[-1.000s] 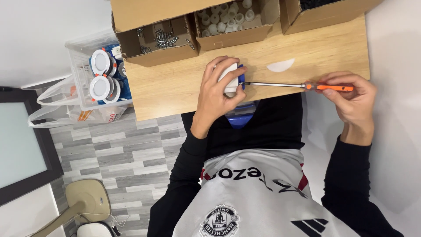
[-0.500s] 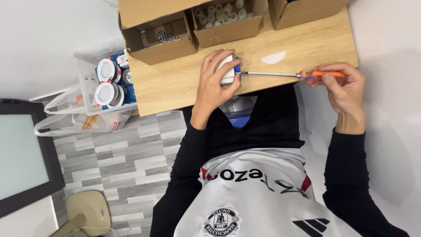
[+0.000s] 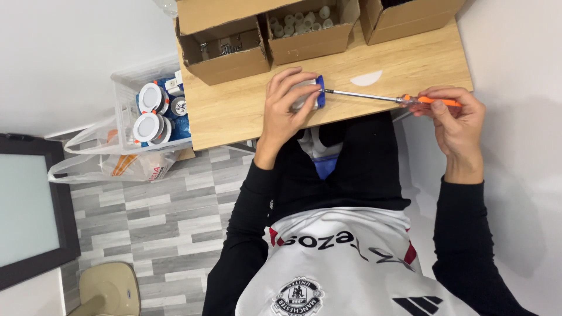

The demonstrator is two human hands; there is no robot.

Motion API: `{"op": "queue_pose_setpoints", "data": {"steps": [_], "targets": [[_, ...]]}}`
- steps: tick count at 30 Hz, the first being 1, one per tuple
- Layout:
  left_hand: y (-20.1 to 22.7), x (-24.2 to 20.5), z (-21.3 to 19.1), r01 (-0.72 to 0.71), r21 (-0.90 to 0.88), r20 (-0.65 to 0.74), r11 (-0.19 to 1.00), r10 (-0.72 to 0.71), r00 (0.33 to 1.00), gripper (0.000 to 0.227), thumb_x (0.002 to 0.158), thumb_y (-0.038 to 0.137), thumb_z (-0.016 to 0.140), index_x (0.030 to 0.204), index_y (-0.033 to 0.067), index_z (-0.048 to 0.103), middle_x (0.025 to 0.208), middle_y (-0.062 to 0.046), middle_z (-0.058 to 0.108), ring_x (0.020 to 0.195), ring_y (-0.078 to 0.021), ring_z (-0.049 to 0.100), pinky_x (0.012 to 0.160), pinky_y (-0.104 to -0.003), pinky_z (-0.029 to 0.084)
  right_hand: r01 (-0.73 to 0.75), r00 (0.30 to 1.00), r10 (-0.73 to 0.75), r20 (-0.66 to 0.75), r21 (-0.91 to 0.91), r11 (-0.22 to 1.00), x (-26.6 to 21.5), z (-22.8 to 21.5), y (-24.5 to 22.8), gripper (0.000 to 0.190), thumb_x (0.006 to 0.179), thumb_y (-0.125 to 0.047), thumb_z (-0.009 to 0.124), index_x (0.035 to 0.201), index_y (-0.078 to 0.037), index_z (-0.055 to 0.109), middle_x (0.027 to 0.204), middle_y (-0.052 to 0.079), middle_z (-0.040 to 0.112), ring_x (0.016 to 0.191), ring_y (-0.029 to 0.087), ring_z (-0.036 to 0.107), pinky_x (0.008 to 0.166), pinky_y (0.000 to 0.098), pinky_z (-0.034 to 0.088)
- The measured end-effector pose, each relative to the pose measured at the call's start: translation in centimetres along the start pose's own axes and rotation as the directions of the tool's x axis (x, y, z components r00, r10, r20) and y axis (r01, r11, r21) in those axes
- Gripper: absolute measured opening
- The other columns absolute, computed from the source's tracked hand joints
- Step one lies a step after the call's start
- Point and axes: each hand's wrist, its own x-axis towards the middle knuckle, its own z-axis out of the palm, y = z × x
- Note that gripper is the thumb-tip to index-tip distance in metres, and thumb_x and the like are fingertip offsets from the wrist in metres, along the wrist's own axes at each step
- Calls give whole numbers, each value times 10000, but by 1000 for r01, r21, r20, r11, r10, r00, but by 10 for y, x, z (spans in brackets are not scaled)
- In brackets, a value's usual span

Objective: The person assembles electrical components by inserting a white plastic housing into a blue plastic base. They use a screwdriver to tighten screws on the side of the assembly, securing the two parts together. The person handles the components and the tool with both hands on a wooden table.

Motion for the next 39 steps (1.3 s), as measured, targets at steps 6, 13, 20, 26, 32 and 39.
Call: {"op": "queue_pose_setpoints", "data": {"steps": [6, 13, 20, 26, 32, 39], "targets": [[-43, 5, -37, 1, 79, -86, 997, 6, 996, 131, 1055, 98, 765, 1178, 133, 789, 1285, -43, 759, 1288, -243, 637, 1204, -464, 473, -25, 999, 27, -42, 58, 998, -5, -4, 10, 171, 1179, -166, 681, 1261, -25, 630, 1313, 229, 702, 1048, 356, 792, 961, 342, 730], [-66, 31, -87, -33, 359, -212, 933, 116, 970, 136, 1005, 56, 882, 1121, 68, 812, 1188, -77, 778, 1132, -228, 668, 1056, -385, 503, -60, 992, 80, -100, 190, 980, -12, -16, 30, 239, 1119, -228, 759, 1231, -47, 648, 1262, 220, 707, 992, 329, 791, 938, 327, 738], [-47, 36, -71, -62, 341, -201, 938, 137, 970, 74, 990, 72, 862, 1000, 44, 795, 1071, -90, 759, 1024, -234, 665, 958, -372, 511, -65, 993, 88, -75, 271, 960, -9, -22, 33, 201, 1145, -223, 720, 1252, -63, 660, 1330, 221, 694, 1072, 348, 784, 1001, 350, 730], [-20, 16, -16, 132, 165, 175, 977, -161, 971, 492, 1019, 469, 726, 1300, 66, 704, 1319, -134, 716, 1257, -296, 646, 1131, -509, 497, -64, 995, 82, -53, 271, 960, -10, -16, 21, 178, 1155, -141, 678, 1307, -74, 615, 1413, 258, 682, 1158, 409, 777, 1032, 337, 728], [-9, 14, 3, 200, 183, 242, 962, -241, 940, 503, 992, 518, 762, 1266, 106, 669, 1304, -76, 691, 1248, -294, 667, 1054, -495, 512, -58, 992, 78, -96, 196, 979, -14, -8, 4, 159, 1200, -160, 625, 1323, -100, 544, 1414, 271, 691, 1150, 430, 775, 1005, 349, 708], [-2, 15, -6, 39, 46, 234, 998, -49, 971, 518, 1007, 366, 877, 1294, -3, 655, 1310, -159, 628, 1218, -331, 685, 1068, -459, 611, -6, 988, 20, -153, 94, 996, -13, 2, -1, 199, 1250, -220, 589, 1332, -86, 466, 1338, 303, 690, 1069, 424, 760, 931, 397, 694]]}}
